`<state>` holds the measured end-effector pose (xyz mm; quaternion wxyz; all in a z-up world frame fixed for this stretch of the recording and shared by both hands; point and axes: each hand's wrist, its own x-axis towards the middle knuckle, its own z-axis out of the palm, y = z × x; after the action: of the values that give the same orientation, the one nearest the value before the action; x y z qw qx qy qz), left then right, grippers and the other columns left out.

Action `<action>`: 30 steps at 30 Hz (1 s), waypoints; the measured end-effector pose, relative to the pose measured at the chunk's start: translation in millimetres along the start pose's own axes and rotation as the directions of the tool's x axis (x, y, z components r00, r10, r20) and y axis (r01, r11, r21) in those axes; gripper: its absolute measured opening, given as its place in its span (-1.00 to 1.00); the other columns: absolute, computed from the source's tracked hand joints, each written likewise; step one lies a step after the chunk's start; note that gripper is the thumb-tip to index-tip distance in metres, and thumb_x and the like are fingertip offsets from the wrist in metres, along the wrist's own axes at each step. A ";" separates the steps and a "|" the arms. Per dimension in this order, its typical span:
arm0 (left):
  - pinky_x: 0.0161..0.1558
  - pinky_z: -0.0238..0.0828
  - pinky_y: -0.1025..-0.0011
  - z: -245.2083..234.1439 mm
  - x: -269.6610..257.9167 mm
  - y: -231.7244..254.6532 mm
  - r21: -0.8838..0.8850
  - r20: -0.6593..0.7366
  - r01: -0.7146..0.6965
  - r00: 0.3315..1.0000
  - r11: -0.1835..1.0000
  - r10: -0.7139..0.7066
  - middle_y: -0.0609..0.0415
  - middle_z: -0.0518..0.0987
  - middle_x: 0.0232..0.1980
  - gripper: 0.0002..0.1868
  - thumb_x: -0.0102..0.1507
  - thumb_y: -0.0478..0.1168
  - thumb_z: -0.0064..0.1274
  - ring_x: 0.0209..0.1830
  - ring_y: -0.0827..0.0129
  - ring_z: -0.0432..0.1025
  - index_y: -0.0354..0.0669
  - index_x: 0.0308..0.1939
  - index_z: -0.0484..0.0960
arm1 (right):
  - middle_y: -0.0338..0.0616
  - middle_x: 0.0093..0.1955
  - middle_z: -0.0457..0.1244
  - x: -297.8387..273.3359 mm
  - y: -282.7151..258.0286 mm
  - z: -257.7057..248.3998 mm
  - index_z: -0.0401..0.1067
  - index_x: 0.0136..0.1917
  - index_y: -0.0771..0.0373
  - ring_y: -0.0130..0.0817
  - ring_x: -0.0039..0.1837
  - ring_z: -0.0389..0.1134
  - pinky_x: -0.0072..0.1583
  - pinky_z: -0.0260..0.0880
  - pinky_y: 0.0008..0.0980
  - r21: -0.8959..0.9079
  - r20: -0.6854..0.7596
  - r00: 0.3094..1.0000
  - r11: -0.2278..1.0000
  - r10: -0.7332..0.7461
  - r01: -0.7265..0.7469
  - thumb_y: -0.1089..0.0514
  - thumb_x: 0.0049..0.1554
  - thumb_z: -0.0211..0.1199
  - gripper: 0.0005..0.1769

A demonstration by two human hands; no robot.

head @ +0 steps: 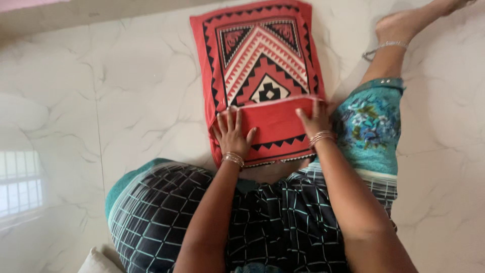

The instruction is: The person inserts a white pillow into a pink patterned pillowcase, adjusts it, and then inserts another pillow into a red patterned pillowcase. The person smooths and aligns the pillowcases after insertion.

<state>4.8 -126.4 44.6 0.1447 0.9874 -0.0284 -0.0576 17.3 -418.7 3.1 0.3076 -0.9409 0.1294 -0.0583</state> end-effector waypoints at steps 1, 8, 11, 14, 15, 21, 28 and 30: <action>0.49 -0.46 -0.35 -4.2 -3.8 -1.1 -0.013 -0.001 0.031 1.000 0.999 -0.031 0.06 -0.13 0.67 -0.01 0.24 0.52 -0.23 0.65 -0.09 -0.36 0.14 0.60 0.02 | 0.37 0.51 0.04 3.3 12.1 7.2 0.14 0.51 0.35 0.30 0.51 0.06 0.45 0.10 0.06 -0.004 -0.008 1.000 1.000 0.030 -0.030 -0.38 0.17 0.20 -0.06; 0.46 -0.53 -0.40 13.3 -1.2 -33.9 -0.104 0.038 0.332 0.943 0.938 -0.330 0.00 -0.22 0.71 0.02 0.26 0.54 -0.31 0.69 -0.06 -0.43 0.15 0.63 -0.11 | 0.40 0.22 0.29 4.2 43.5 21.2 0.34 0.27 0.43 0.31 0.25 0.31 0.26 0.31 0.02 0.122 0.004 0.979 0.972 0.202 -0.201 -0.41 0.15 0.20 -0.15; 0.43 -0.51 -0.45 35.4 -12.5 -31.8 -0.060 -0.108 0.349 0.929 0.935 -0.354 -0.10 -0.25 0.71 0.00 0.32 0.52 -0.36 0.68 -0.08 -0.42 0.06 0.65 -0.13 | 0.41 0.19 0.30 6.5 51.2 29.1 0.36 0.24 0.45 0.28 0.23 0.33 0.24 0.33 0.00 0.115 0.029 0.964 0.957 0.263 -0.265 -0.45 0.10 0.24 -0.10; 0.39 -0.52 -0.46 34.7 -26.2 -4.8 -0.042 -0.090 0.333 0.938 0.942 -0.336 -0.11 -0.31 0.70 0.05 0.26 0.55 -0.33 0.67 -0.10 -0.46 0.04 0.63 -0.14 | 0.39 0.16 0.32 0.1 44.4 46.5 0.39 0.20 0.47 0.23 0.22 0.36 0.25 0.34 -0.04 0.132 0.025 0.959 0.950 0.283 -0.284 -0.47 0.07 0.28 -0.08; 0.39 -0.53 -0.48 30.9 -34.7 6.1 -0.064 -0.032 0.331 0.942 0.941 -0.334 -0.07 -0.32 0.70 0.08 0.24 0.57 -0.32 0.68 -0.09 -0.47 0.06 0.63 -0.15 | 0.37 0.15 0.33 -6.7 42.7 50.7 0.40 0.18 0.48 0.22 0.21 0.37 0.25 0.34 -0.06 0.136 0.025 0.953 0.944 0.301 -0.302 -0.47 0.05 0.29 -0.08; 0.38 -0.60 -0.54 -10.7 -24.0 2.4 -0.092 0.103 0.322 0.944 0.942 -0.313 0.01 -0.32 0.71 0.11 0.17 0.62 -0.30 0.68 -0.12 -0.47 0.17 0.64 -0.14 | 0.20 0.19 0.42 -49.7 5.8 44.8 0.45 0.27 0.44 0.02 0.20 0.46 0.20 0.42 -0.20 0.548 0.263 0.918 0.737 0.297 -0.395 -0.44 0.09 0.19 -0.10; 0.45 -0.62 -0.43 -23.5 37.3 -75.9 0.010 -0.032 -0.122 0.992 0.993 0.122 0.08 -0.20 0.71 0.01 0.23 0.53 -0.31 0.67 -0.11 -0.39 0.17 0.64 -0.04 | 0.05 0.46 0.24 -173.5 -67.9 84.4 0.19 0.50 0.35 -0.16 0.45 0.23 0.44 0.18 -0.21 0.713 0.404 0.879 0.515 0.251 -0.475 -0.27 0.11 0.31 -0.09; 0.48 -0.61 -0.43 -26.0 46.5 -79.6 0.085 -0.002 -0.015 1.000 0.996 0.015 0.09 -0.18 0.72 -0.02 0.25 0.52 -0.29 0.70 -0.07 -0.39 0.22 0.63 -0.04 | 0.10 0.48 0.20 -191.9 -88.8 79.0 0.15 0.54 0.37 -0.12 0.47 0.20 0.45 0.15 -0.21 0.708 0.369 0.922 0.608 0.113 -0.358 -0.20 0.07 0.35 -0.04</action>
<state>57.3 -46.3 41.4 0.1033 0.9924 -0.0382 -0.0541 -133.4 -251.4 -13.5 0.6959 -0.6939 0.1704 0.0713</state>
